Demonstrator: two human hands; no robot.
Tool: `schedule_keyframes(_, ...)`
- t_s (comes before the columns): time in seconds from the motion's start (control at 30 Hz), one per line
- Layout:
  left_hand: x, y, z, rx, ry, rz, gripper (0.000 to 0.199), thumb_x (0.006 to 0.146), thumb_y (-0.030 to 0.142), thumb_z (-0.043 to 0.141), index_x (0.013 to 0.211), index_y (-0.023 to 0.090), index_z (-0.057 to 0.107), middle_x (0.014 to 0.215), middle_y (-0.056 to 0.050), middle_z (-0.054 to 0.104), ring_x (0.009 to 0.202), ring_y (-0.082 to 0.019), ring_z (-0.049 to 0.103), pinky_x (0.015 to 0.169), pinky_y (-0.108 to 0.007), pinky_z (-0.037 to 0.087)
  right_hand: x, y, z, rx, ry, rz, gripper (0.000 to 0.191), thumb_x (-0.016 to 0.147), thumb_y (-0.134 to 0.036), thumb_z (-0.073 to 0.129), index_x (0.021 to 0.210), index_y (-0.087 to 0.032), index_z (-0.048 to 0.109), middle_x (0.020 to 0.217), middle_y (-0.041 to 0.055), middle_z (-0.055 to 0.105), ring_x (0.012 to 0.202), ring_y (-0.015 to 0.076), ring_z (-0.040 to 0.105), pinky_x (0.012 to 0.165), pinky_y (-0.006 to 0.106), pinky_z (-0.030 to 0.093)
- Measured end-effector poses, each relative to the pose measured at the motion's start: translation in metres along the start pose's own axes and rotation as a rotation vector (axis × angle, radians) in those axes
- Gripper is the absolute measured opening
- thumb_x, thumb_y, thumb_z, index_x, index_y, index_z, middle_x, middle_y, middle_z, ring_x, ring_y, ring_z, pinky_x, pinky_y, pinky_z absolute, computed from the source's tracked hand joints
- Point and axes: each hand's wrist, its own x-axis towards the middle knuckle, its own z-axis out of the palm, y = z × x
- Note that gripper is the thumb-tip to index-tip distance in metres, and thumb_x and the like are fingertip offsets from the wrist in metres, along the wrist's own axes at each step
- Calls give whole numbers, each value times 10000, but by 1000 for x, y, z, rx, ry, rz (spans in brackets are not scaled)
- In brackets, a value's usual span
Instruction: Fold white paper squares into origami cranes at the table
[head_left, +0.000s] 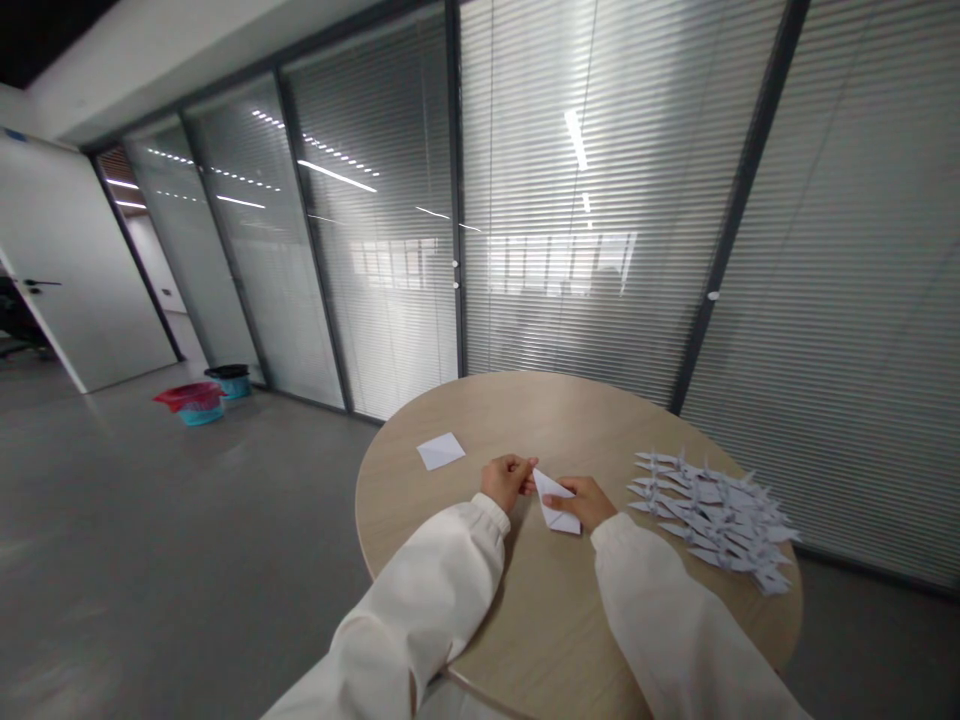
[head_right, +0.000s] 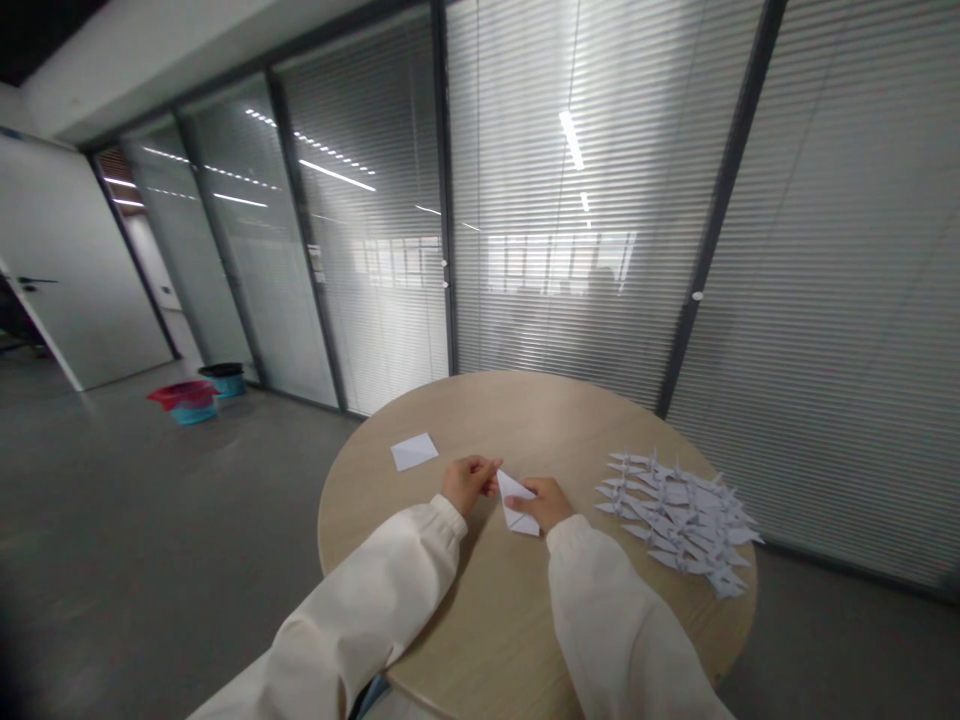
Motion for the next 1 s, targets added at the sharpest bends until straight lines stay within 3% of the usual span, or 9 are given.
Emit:
schedule_keyframes(0.17, -2, 5, 3, 3, -92, -52, 308, 556, 422, 654, 562, 134, 545, 471, -4, 561, 409, -107, 515, 445, -225, 429, 2, 5, -1, -22, 41, -4, 306, 554, -391, 645, 670, -109, 628, 538, -21, 531, 493, 105, 461, 449, 201, 328)
schedule_keyframes(0.27, -4, 8, 3, 56, -85, -32, 302, 552, 412, 656, 550, 139, 527, 445, 13, 536, 392, -97, 492, 430, -216, 412, 2, 5, 0, -13, 20, -6, 314, 556, -390, 649, 683, -103, 623, 548, -17, 528, 498, 103, 457, 449, 199, 326)
schedule_keyframes(0.6, -14, 15, 0, 599, 47, 233, 358, 731, 473, 430, 600, 159, 541, 518, -1, 579, 493, -104, 511, 525, -215, 358, 2, 4, 1, -35, 14, 5, 352, 546, -415, 650, 694, -96, 632, 552, -2, 546, 497, 115, 470, 457, 214, 339)
schedule_keyframes(0.73, -13, 14, 2, 520, 35, 225, 339, 726, 465, 441, 615, 158, 530, 506, 15, 550, 481, -97, 496, 516, -209, 357, 0, 1, 2, -53, 56, 43, 356, 552, -430, 641, 691, -102, 644, 542, 1, 552, 493, 120, 481, 452, 214, 339)
schedule_keyframes(0.9, -7, 2, 7, 270, -97, 101, 365, 650, 492, 527, 628, 128, 547, 503, 24, 508, 470, -93, 486, 477, -199, 370, -1, -2, 2, -20, 80, 31, 382, 542, -433, 649, 705, -88, 649, 563, 14, 573, 503, 125, 497, 453, 212, 353)
schedule_keyframes(1.0, -6, -1, 7, 319, -73, 116, 388, 645, 502, 526, 614, 117, 566, 490, 17, 507, 471, -89, 464, 474, -196, 345, 0, -1, 2, 1, 75, 28, 369, 537, -426, 653, 685, -88, 642, 564, 16, 574, 504, 125, 497, 453, 214, 355)
